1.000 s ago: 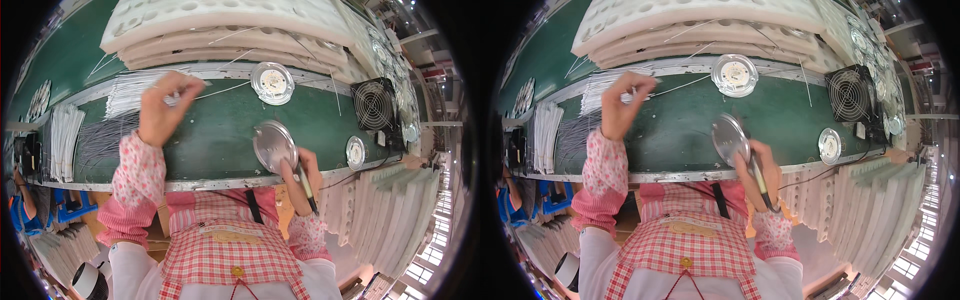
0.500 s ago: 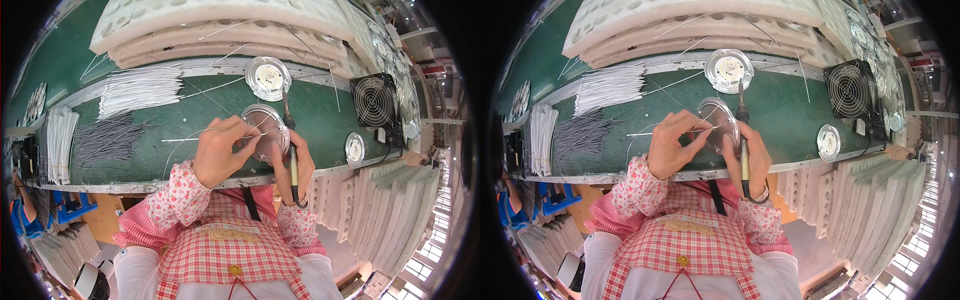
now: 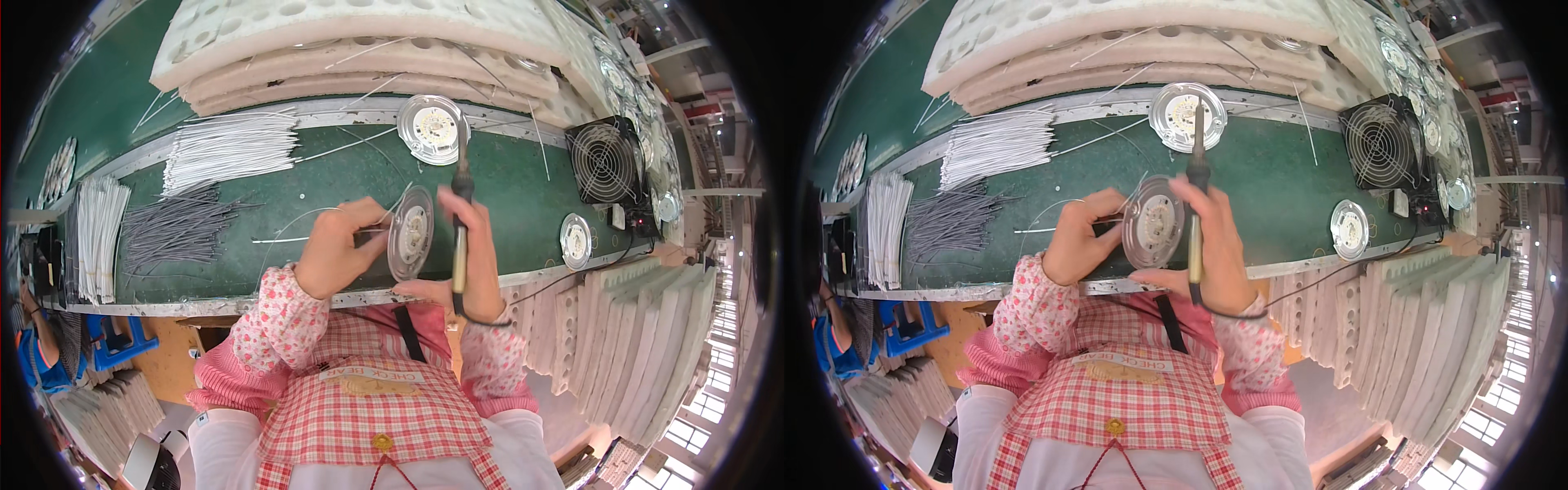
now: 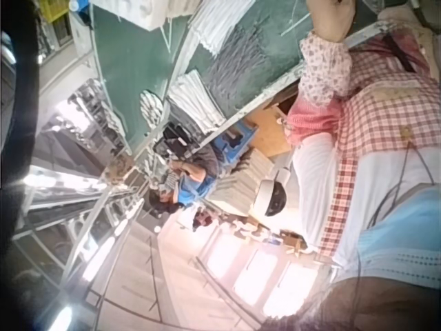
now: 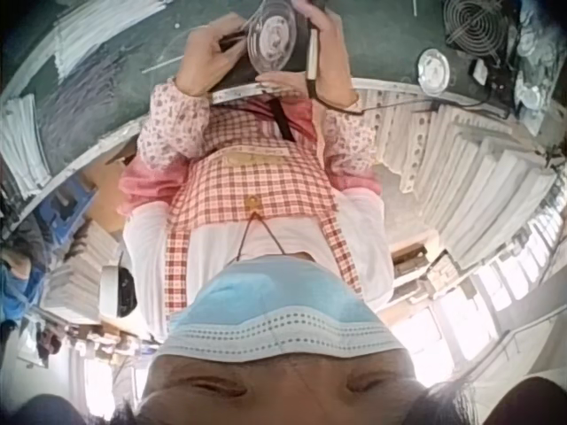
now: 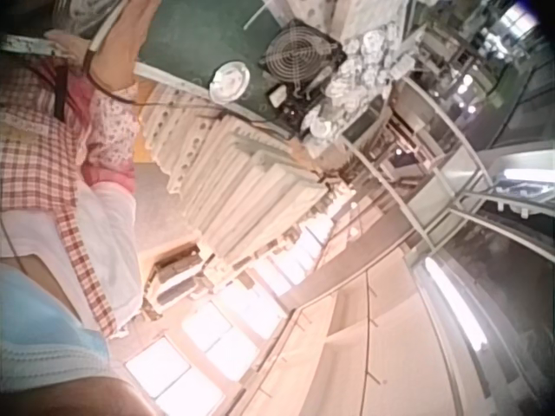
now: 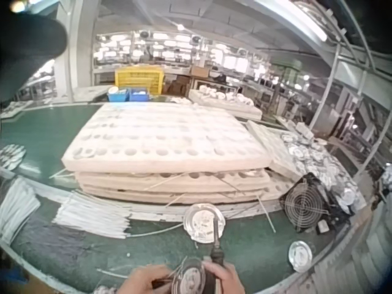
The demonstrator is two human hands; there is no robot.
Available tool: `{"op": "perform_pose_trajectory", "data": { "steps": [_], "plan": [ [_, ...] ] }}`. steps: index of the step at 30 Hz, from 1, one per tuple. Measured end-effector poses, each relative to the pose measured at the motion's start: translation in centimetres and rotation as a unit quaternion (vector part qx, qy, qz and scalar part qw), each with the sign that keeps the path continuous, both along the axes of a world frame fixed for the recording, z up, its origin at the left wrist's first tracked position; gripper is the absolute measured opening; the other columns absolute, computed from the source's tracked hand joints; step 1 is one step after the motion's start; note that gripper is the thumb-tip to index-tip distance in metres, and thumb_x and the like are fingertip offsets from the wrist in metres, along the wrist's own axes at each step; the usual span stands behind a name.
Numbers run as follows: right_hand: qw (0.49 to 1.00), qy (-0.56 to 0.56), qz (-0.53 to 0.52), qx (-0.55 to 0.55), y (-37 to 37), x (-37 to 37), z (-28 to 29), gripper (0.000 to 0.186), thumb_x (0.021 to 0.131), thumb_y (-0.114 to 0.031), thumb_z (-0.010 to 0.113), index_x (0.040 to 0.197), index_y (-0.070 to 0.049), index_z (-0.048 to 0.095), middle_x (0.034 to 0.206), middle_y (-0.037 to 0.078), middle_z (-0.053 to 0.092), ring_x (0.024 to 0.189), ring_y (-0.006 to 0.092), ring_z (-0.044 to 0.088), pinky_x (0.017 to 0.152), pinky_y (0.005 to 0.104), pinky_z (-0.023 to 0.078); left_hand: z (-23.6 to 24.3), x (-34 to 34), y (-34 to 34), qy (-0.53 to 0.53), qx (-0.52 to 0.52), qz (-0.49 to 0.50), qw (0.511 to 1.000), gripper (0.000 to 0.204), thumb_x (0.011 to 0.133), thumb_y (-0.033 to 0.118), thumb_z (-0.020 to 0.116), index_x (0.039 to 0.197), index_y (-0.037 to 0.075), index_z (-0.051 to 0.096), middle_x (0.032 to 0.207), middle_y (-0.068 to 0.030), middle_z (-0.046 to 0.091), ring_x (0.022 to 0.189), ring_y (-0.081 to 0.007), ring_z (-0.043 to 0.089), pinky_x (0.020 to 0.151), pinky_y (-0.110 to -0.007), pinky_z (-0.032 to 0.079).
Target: The person solders wires to circular LED lamp panels at a workstation, threading wire through the back of each panel and soldering the connections using a soldering iron and solder wire.
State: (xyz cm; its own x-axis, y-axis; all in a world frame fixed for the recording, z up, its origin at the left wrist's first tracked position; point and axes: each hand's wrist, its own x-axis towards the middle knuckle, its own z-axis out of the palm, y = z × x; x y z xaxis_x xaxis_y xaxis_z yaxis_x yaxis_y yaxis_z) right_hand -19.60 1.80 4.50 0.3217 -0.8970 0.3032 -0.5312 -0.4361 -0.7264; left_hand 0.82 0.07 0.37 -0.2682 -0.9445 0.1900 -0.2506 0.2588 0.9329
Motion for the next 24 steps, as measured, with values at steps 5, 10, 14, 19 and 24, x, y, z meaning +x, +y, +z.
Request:
{"op": "perform_pose_trajectory", "data": {
  "steps": [5,10,14,19,24],
  "plan": [
    [0.994,-0.057,0.094,0.025,-1.8,0.1,-3.0,0.111,0.056,-0.024,0.095,0.146,-0.005,0.034,0.132,0.02,0.048,0.121,0.0373,0.049,0.104,0.0428,0.039,0.3,-0.4,0.0,0.061,0.11,0.034,0.991,0.014,0.085,0.004,0.069,0.098,-0.001,0.071,0.079,-0.0078,0.062,0.071,-0.0116,0.06,0.063,-0.027,0.047],
    [1.0,-0.021,-0.009,0.004,-0.8,1.7,-2.9,0.109,0.057,-0.026,0.094,0.146,-0.006,0.035,0.132,0.02,0.046,0.117,0.0383,0.048,0.1,0.0458,0.041,1.0,-0.3,0.5,0.064,0.176,0.087,0.979,0.019,0.087,0.014,0.071,0.096,-0.002,0.071,0.074,-0.0088,0.064,0.067,-0.0111,0.06,0.059,-0.028,0.047],
    [0.996,0.042,-0.06,-0.057,0.2,3.1,-2.7,0.099,0.06,-0.028,0.091,0.142,-0.005,0.042,0.128,0.021,0.048,0.113,0.0384,0.049,0.096,0.0473,0.042,2.3,-1.2,0.0,-0.053,0.158,0.109,0.98,0.032,0.079,0.025,0.079,0.094,-0.002,0.071,0.074,-0.0131,0.068,0.063,-0.0149,0.063,0.058,-0.03,0.049],
    [0.988,0.094,-0.101,-0.07,0.8,2.3,-3.6,0.089,0.065,-0.023,0.088,0.141,-0.005,0.045,0.118,0.018,0.055,0.101,0.0352,0.054,0.087,0.0445,0.045,2.1,-0.9,-0.9,-0.323,-0.223,0.225,0.892,0.033,0.074,0.028,0.083,0.087,0.001,0.069,0.085,-0.0074,0.066,0.069,-0.0215,0.059,0.065,-0.034,0.045],
    [0.968,0.183,-0.116,-0.129,1.3,1.7,-3.1,0.062,0.071,-0.022,0.084,0.124,-0.002,0.059,0.103,0.016,0.06,0.087,0.0291,0.057,0.069,0.0371,0.045,0.5,1.9,1.0,-0.18,-0.108,0.027,0.977,0.009,0.082,0.01,0.072,0.079,0.002,0.068,0.089,-0.0054,0.065,0.071,-0.0253,0.057,0.069,-0.036,0.042]
  ]
}}
